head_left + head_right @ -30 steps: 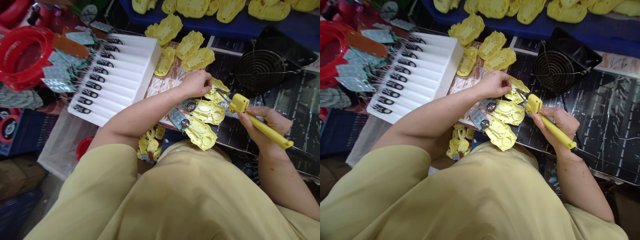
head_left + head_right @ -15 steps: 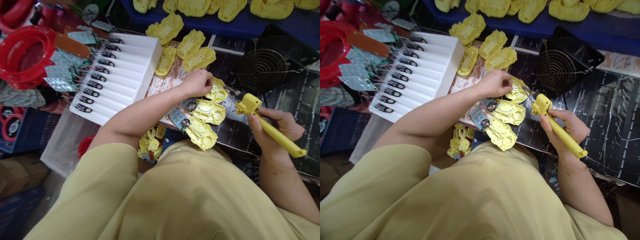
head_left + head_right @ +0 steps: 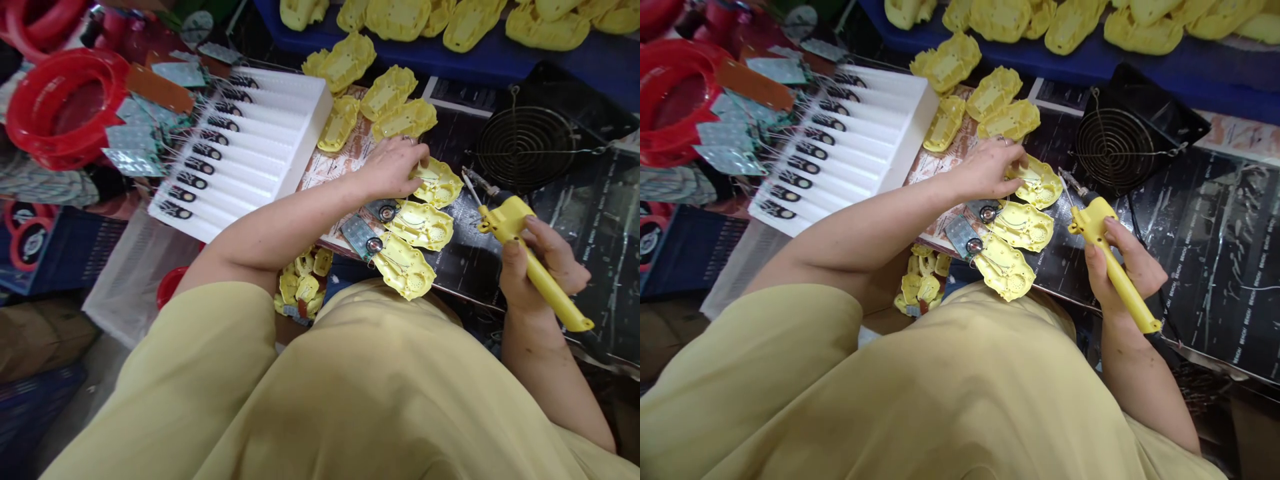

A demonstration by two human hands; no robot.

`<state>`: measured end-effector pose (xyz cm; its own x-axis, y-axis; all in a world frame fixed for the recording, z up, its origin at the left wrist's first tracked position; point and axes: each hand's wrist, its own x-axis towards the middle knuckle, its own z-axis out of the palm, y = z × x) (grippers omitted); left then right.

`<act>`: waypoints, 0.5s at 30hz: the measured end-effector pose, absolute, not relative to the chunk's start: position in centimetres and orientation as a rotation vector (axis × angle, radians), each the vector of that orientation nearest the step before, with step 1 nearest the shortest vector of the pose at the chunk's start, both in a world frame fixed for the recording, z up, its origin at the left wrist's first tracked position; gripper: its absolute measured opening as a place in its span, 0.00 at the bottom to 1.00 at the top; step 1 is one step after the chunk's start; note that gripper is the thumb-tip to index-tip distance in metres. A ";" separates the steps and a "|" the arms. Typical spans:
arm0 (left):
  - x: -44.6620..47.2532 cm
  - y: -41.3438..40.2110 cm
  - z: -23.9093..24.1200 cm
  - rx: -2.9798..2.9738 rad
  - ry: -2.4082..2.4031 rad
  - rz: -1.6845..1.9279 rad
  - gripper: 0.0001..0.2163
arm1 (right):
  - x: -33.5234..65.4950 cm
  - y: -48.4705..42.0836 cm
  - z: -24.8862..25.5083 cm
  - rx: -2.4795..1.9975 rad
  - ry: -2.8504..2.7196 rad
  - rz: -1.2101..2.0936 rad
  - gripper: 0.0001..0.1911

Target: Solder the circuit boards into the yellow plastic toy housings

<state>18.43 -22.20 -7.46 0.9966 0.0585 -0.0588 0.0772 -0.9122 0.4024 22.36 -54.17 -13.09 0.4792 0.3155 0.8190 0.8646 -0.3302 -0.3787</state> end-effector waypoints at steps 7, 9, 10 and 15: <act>13.4 -17.4 -5.4 2.688 -0.232 -0.564 0.52 | 23.0 -54.2 -13.9 -1.816 -0.960 -0.933 0.16; 11.6 -17.6 -5.5 2.696 -0.267 -0.690 0.56 | 23.2 -54.4 -14.2 -1.803 -0.972 -0.930 0.16; 10.7 -17.9 -5.6 2.703 -0.282 -0.723 0.57 | 23.3 -54.5 -14.4 -1.798 -0.979 -0.927 0.16; 7.8 -19.1 -5.8 2.790 -0.284 -0.729 0.59 | 23.3 -54.7 -14.6 -1.763 -0.954 -0.928 0.17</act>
<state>7.84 -19.13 -5.80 0.8562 -0.2471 -0.4538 -0.1254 -0.9513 0.2815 23.33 -54.66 -14.64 0.4204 0.2127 0.8820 0.8875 -0.2983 -0.3511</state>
